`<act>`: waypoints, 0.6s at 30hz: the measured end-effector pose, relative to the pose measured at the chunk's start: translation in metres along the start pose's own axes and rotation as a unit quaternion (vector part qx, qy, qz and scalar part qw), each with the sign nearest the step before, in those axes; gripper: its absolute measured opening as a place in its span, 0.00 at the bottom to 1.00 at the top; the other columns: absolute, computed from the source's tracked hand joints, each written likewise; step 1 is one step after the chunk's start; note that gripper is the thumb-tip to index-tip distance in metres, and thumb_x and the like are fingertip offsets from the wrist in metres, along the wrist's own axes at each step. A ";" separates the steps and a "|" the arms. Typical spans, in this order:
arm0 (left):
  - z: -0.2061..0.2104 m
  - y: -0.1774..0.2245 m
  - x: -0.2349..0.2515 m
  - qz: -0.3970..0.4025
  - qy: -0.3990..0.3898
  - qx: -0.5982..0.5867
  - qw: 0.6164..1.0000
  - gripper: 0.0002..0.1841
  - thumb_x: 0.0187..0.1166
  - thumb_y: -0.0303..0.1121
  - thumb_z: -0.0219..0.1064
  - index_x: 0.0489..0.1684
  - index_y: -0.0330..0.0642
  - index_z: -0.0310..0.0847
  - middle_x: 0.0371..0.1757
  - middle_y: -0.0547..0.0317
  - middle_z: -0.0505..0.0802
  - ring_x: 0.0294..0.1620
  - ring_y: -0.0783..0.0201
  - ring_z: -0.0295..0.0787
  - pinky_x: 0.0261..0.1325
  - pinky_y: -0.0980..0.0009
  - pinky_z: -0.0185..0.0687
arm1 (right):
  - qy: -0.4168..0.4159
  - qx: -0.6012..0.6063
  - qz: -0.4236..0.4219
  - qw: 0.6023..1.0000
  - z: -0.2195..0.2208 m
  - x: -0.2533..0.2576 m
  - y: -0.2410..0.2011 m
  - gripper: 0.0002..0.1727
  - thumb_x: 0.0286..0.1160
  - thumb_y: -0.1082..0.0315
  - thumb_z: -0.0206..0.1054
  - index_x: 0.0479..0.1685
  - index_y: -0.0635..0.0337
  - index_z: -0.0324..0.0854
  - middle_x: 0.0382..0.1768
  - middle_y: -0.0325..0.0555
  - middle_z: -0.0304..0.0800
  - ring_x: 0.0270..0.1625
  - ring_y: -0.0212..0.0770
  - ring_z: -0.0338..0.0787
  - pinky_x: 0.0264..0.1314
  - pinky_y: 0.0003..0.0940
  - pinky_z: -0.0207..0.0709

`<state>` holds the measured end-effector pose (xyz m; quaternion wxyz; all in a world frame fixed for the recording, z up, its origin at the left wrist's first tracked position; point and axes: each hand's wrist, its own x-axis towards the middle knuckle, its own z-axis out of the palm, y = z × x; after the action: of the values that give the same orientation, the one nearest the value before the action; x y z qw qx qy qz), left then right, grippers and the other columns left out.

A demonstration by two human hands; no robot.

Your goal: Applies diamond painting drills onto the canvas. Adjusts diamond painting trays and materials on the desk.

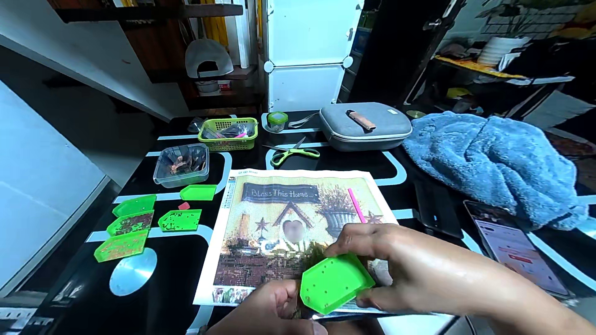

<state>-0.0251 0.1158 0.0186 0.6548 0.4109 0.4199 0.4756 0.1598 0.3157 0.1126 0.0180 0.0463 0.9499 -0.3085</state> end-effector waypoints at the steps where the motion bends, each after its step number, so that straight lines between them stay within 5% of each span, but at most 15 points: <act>1: 0.001 0.000 0.000 -0.004 0.004 0.004 1.000 0.12 0.76 0.25 0.70 0.55 0.43 0.83 0.43 0.73 0.93 0.42 0.80 0.89 0.47 0.79 0.84 | -0.002 -0.011 -0.005 1.000 -0.001 0.000 -0.003 0.29 0.59 0.60 0.82 0.66 0.48 0.88 0.52 0.42 0.90 0.44 0.35 0.90 0.45 0.34 0.87; 6: 0.008 -0.001 0.003 -0.004 0.030 0.047 0.998 0.12 0.74 0.27 0.74 0.52 0.40 0.84 0.41 0.72 0.93 0.42 0.81 0.89 0.50 0.79 0.85 | 0.003 -0.079 -0.045 0.996 -0.006 0.005 -0.022 0.26 0.57 0.65 0.80 0.62 0.48 0.88 0.48 0.42 0.89 0.42 0.36 0.90 0.40 0.36 0.87; 13: 0.018 -0.007 0.004 0.059 0.067 0.104 0.991 0.13 0.73 0.27 0.75 0.53 0.34 0.85 0.44 0.68 0.94 0.45 0.82 0.89 0.53 0.79 0.85 | 0.061 -0.206 -0.128 0.968 -0.003 0.007 -0.039 0.25 0.52 0.60 0.79 0.57 0.47 0.88 0.43 0.42 0.88 0.34 0.40 0.90 0.23 0.38 0.81; 18: 0.023 -0.005 0.003 0.114 0.104 0.121 0.981 0.16 0.71 0.24 0.75 0.56 0.32 0.84 0.47 0.66 0.95 0.50 0.81 0.91 0.59 0.76 0.87 | 0.131 -0.272 -0.175 0.937 0.012 0.003 -0.055 0.12 0.76 0.72 0.63 0.53 0.50 0.87 0.37 0.50 0.83 0.30 0.49 0.85 0.23 0.40 0.76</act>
<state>-0.0014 0.1147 0.0201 0.4943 0.4808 0.4903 0.5330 0.1514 0.2647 0.1345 -0.1489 -0.0872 0.9846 -0.0278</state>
